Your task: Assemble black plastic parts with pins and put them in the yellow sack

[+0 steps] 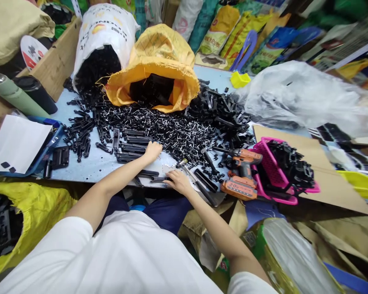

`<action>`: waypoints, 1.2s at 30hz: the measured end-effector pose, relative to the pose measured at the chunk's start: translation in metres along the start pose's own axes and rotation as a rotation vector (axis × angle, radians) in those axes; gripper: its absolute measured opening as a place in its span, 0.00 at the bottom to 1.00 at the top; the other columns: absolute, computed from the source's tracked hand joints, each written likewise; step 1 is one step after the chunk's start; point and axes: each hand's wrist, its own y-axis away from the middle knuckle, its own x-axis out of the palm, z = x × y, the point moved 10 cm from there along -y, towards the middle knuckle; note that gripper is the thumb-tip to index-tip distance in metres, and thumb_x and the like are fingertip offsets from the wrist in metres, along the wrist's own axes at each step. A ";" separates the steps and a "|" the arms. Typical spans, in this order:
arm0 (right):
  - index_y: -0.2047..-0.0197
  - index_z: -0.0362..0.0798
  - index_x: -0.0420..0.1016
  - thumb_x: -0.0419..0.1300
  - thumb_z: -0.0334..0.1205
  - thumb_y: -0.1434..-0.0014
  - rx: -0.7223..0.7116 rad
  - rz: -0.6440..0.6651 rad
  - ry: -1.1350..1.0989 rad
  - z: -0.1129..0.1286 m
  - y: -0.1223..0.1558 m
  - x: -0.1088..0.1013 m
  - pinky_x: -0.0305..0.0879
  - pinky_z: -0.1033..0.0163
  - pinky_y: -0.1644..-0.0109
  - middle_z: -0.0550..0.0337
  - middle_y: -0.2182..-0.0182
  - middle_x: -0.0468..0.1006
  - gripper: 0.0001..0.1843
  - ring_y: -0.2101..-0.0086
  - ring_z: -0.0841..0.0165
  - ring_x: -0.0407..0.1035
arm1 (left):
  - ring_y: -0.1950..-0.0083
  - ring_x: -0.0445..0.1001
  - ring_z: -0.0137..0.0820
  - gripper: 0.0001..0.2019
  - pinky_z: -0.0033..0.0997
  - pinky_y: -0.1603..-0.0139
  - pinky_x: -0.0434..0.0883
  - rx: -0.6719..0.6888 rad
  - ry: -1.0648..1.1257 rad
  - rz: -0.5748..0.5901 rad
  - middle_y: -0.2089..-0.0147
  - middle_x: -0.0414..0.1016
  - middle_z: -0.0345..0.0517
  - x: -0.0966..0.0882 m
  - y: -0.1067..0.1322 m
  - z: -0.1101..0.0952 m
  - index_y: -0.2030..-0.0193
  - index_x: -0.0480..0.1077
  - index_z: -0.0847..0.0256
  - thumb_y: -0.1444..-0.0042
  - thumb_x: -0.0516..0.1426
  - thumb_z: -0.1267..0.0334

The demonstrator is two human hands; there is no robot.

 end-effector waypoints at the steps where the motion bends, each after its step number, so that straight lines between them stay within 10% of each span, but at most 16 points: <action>1: 0.53 0.46 0.71 0.48 0.50 0.35 0.040 -0.048 -0.010 -0.009 -0.003 -0.009 0.61 0.59 0.57 0.51 0.60 0.74 0.19 0.60 0.63 0.66 | 0.54 0.70 0.41 0.10 0.40 0.53 0.62 -0.011 0.000 0.011 0.59 0.73 0.60 0.003 -0.009 0.001 0.60 0.70 0.71 0.42 0.48 0.76; 8: 0.46 0.42 0.66 0.47 0.43 0.35 0.731 -0.169 0.002 -0.140 -0.050 -0.061 0.60 0.58 0.55 0.45 0.54 0.71 0.19 0.54 0.60 0.63 | 0.54 0.70 0.39 0.07 0.35 0.56 0.65 -0.002 0.071 -0.090 0.58 0.73 0.58 -0.021 0.023 0.002 0.60 0.69 0.69 0.39 0.51 0.69; 12: 0.50 0.36 0.66 0.52 0.44 0.38 0.908 -0.020 -0.079 -0.174 -0.074 -0.047 0.58 0.58 0.56 0.44 0.60 0.73 0.21 0.60 0.65 0.65 | 0.63 0.73 0.34 0.10 0.32 0.61 0.67 -0.272 0.611 -0.287 0.65 0.74 0.50 -0.048 0.097 0.066 0.65 0.68 0.64 0.41 0.55 0.59; 15: 0.53 0.36 0.68 0.56 0.42 0.42 0.963 0.015 -0.109 -0.182 -0.075 -0.038 0.58 0.57 0.56 0.42 0.60 0.73 0.19 0.61 0.65 0.65 | 0.73 0.72 0.28 0.14 0.27 0.69 0.67 -0.583 1.201 -0.219 0.73 0.73 0.44 -0.018 0.155 0.110 0.70 0.66 0.64 0.46 0.59 0.53; 19: 0.58 0.44 0.73 0.57 0.41 0.45 1.026 0.034 -0.122 -0.188 -0.065 -0.032 0.59 0.55 0.56 0.44 0.58 0.74 0.14 0.60 0.62 0.65 | 0.77 0.70 0.23 0.18 0.23 0.73 0.65 -0.804 1.586 -0.122 0.76 0.73 0.43 0.022 0.194 0.115 0.72 0.66 0.66 0.58 0.66 0.54; 27: 0.65 0.45 0.75 0.57 0.40 0.46 0.736 -0.286 -0.258 -0.153 -0.061 -0.064 0.63 0.57 0.56 0.51 0.68 0.77 0.09 0.67 0.65 0.68 | 0.80 0.67 0.22 0.15 0.22 0.77 0.63 -0.713 1.453 -0.082 0.79 0.71 0.41 0.025 0.184 0.105 0.74 0.67 0.66 0.57 0.65 0.56; 36: 0.64 0.48 0.76 0.55 0.48 0.41 0.266 -0.376 -0.593 -0.016 -0.043 -0.051 0.69 0.61 0.60 0.56 0.68 0.76 0.14 0.68 0.68 0.71 | 0.76 0.65 0.24 0.16 0.24 0.72 0.63 -0.596 0.976 -0.143 0.77 0.64 0.34 0.034 0.180 0.125 0.61 0.70 0.63 0.54 0.62 0.56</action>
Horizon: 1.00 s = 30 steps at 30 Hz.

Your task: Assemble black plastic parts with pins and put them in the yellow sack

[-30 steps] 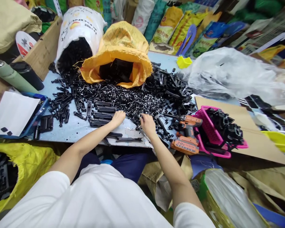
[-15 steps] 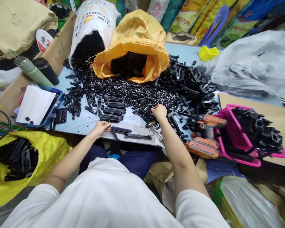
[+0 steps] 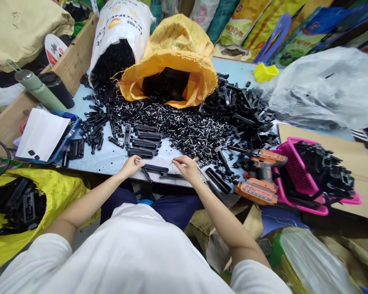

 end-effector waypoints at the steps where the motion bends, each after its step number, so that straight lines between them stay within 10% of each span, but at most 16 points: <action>1: 0.64 0.49 0.76 0.55 0.48 0.40 -0.028 0.014 -0.007 0.006 0.007 0.009 0.69 0.61 0.60 0.56 0.68 0.76 0.13 0.67 0.68 0.71 | 0.75 0.66 0.25 0.16 0.25 0.71 0.63 0.008 -0.051 0.009 0.76 0.65 0.35 0.000 0.000 0.001 0.60 0.70 0.63 0.53 0.61 0.55; 7: 0.60 0.49 0.77 0.51 0.43 0.37 -0.142 0.078 0.148 0.010 0.028 0.030 0.70 0.61 0.58 0.52 0.64 0.76 0.14 0.63 0.67 0.72 | 0.54 0.69 0.37 0.15 0.36 0.54 0.64 0.347 -0.480 -0.110 0.55 0.71 0.51 0.004 0.025 -0.049 0.54 0.69 0.62 0.43 0.55 0.55; 12: 0.59 0.49 0.77 0.51 0.42 0.36 -0.214 0.097 0.176 0.016 0.041 0.030 0.71 0.61 0.58 0.52 0.63 0.76 0.14 0.63 0.67 0.72 | 0.45 0.64 0.42 0.22 0.43 0.46 0.56 0.770 -0.765 0.169 0.48 0.69 0.56 0.084 0.056 -0.097 0.46 0.64 0.64 0.42 0.53 0.51; 17: 0.58 0.49 0.76 0.50 0.40 0.36 -0.253 0.096 0.184 0.017 0.046 0.035 0.71 0.62 0.58 0.52 0.63 0.76 0.13 0.63 0.67 0.72 | 0.51 0.66 0.43 0.30 0.39 0.52 0.59 0.753 -0.866 0.270 0.52 0.70 0.56 0.118 0.045 -0.090 0.44 0.62 0.68 0.46 0.56 0.46; 30: 0.43 0.48 0.66 0.51 0.49 0.37 -0.484 0.434 0.345 -0.015 0.057 0.063 0.65 0.60 0.58 0.51 0.59 0.74 0.23 0.61 0.66 0.68 | 0.50 0.66 0.41 0.25 0.39 0.52 0.59 0.788 -0.855 0.287 0.50 0.70 0.57 0.113 0.048 -0.088 0.43 0.61 0.66 0.41 0.52 0.50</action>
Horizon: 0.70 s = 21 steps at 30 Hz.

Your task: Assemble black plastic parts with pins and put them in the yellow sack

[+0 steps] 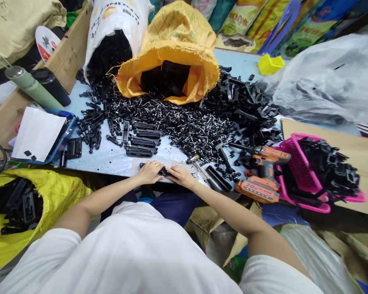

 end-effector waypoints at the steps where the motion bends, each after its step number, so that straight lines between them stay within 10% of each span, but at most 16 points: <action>1: 0.44 0.48 0.67 0.51 0.52 0.37 0.005 0.021 0.048 -0.003 -0.001 -0.001 0.65 0.61 0.59 0.51 0.60 0.75 0.23 0.62 0.65 0.68 | 0.49 0.66 0.42 0.26 0.39 0.52 0.59 0.027 -0.025 0.003 0.49 0.69 0.58 -0.001 0.002 -0.002 0.42 0.60 0.67 0.41 0.51 0.50; 5: 0.65 0.44 0.76 0.49 0.62 0.41 0.190 0.037 0.249 -0.019 -0.002 -0.013 0.59 0.63 0.68 0.50 0.71 0.74 0.29 0.69 0.65 0.67 | 0.52 0.69 0.42 0.26 0.37 0.56 0.62 0.049 -0.133 -0.012 0.50 0.69 0.62 -0.005 0.012 0.001 0.41 0.59 0.70 0.38 0.48 0.52; 9: 0.79 0.45 0.70 0.47 0.65 0.42 0.197 -0.013 0.249 0.003 -0.010 -0.039 0.53 0.64 0.73 0.54 0.80 0.69 0.33 0.77 0.69 0.64 | 0.63 0.72 0.37 0.24 0.33 0.64 0.65 -0.086 -0.069 -0.083 0.66 0.73 0.57 -0.028 0.021 0.020 0.62 0.71 0.68 0.36 0.42 0.51; 12: 0.79 0.46 0.69 0.46 0.62 0.40 0.039 -0.037 0.112 0.042 -0.017 -0.075 0.52 0.64 0.75 0.57 0.81 0.68 0.31 0.79 0.71 0.62 | 0.67 0.71 0.35 0.28 0.32 0.66 0.66 -0.119 0.098 -0.169 0.73 0.71 0.53 -0.062 0.037 0.017 0.72 0.70 0.62 0.37 0.40 0.45; 17: 0.74 0.51 0.70 0.39 0.58 0.36 -0.202 -0.066 -0.451 0.119 -0.016 -0.102 0.59 0.64 0.74 0.59 0.82 0.66 0.29 0.80 0.71 0.63 | 0.73 0.70 0.32 0.34 0.33 0.68 0.68 0.093 0.664 -0.270 0.78 0.69 0.49 -0.109 0.069 -0.045 0.73 0.70 0.57 0.38 0.30 0.42; 21: 0.61 0.50 0.69 0.27 0.56 0.37 0.147 -0.534 -0.582 0.116 -0.034 -0.078 0.67 0.55 0.65 0.47 0.68 0.70 0.34 0.67 0.62 0.69 | 0.73 0.71 0.32 0.37 0.34 0.68 0.69 0.129 0.804 -0.621 0.76 0.71 0.50 -0.127 0.086 -0.070 0.71 0.71 0.58 0.39 0.27 0.42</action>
